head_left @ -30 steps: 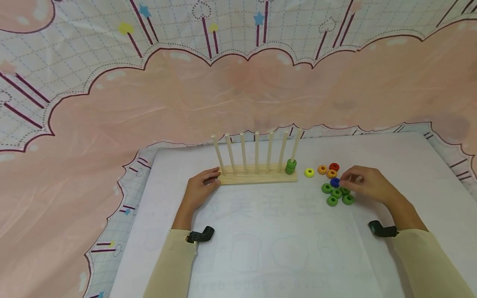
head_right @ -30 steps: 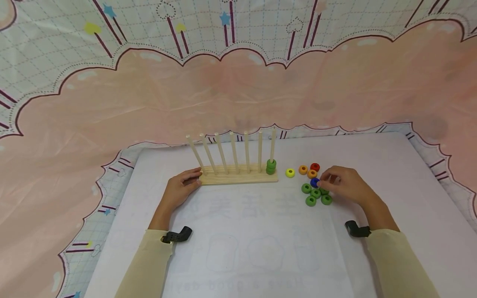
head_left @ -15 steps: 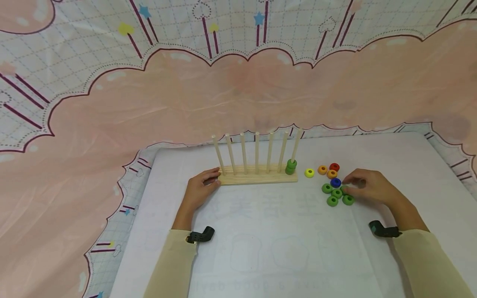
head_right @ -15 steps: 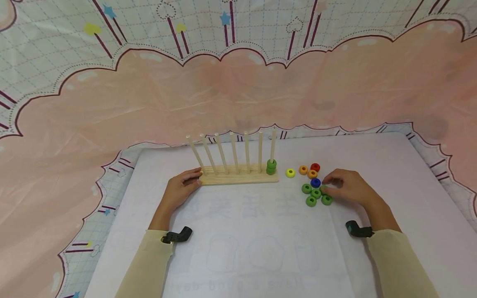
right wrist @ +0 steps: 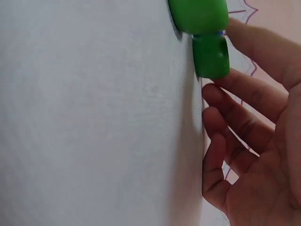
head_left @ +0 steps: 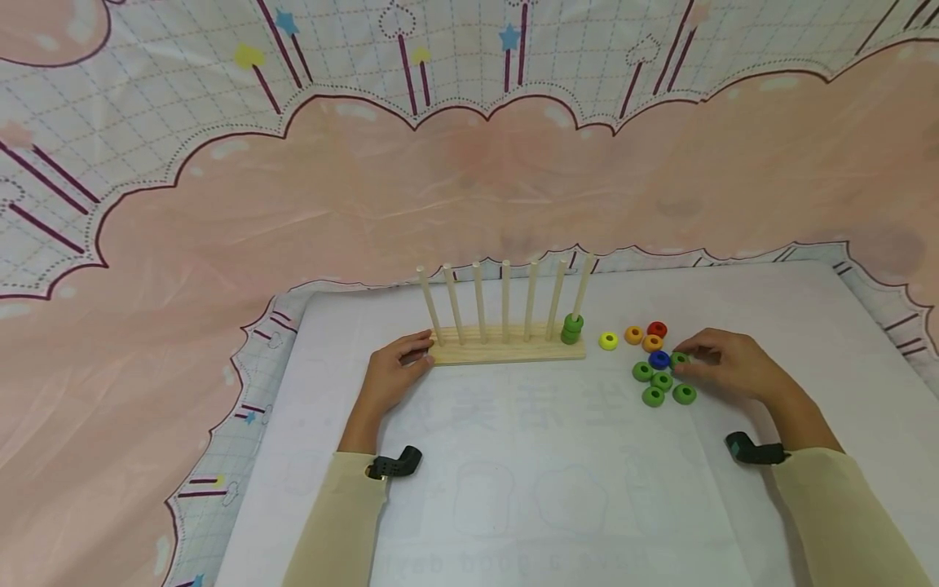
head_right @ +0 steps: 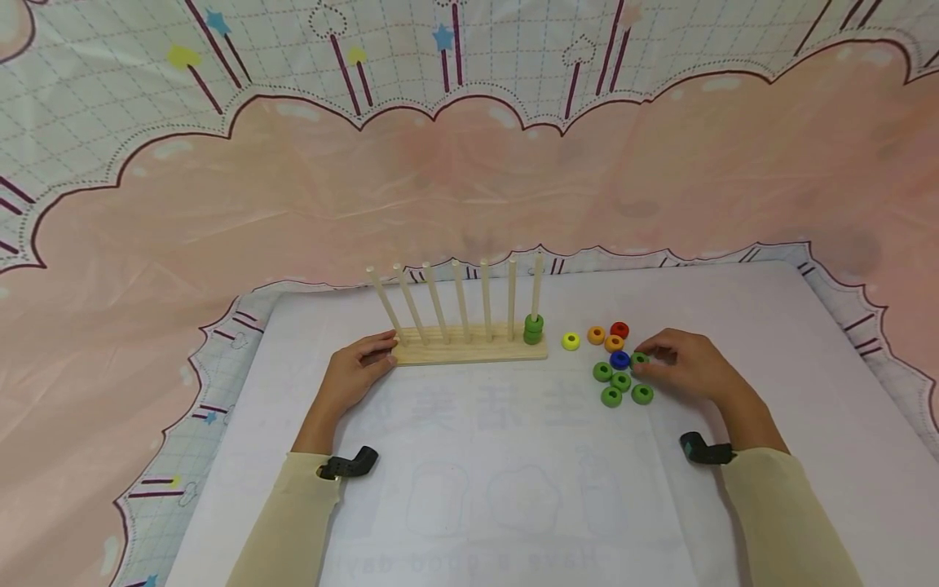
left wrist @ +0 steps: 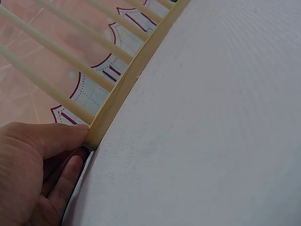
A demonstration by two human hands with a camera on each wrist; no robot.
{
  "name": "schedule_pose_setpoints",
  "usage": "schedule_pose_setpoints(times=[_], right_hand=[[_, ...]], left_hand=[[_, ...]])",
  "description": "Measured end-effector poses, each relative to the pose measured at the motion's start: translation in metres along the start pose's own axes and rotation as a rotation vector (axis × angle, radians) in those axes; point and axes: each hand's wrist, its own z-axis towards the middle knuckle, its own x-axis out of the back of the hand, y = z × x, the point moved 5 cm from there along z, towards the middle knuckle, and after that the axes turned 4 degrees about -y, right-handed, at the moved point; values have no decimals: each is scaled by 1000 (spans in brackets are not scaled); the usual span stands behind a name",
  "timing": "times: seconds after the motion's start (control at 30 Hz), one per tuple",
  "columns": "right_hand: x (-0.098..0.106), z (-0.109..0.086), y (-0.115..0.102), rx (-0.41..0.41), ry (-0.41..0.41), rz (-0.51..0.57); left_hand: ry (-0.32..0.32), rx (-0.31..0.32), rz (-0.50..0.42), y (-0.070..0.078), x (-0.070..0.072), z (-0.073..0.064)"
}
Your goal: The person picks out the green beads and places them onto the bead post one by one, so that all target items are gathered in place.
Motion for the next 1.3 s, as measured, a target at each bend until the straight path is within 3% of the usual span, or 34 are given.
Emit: schedule_pose_setpoints(times=[0.27,0.63,1.1,1.3], right_hand=[[0,-2,0,-12,-18,13],[8,-4,-1,-100,-18,47],[24,-9,-12,37,179,41],[29,-8,-22,19,191,72]], left_hand=[[2,-10,-13,0,0,0],[-4,-18,-18,3,0,-1],[7,-16,-5,0,1,-1],[4,-20,-10,0,0,-1]])
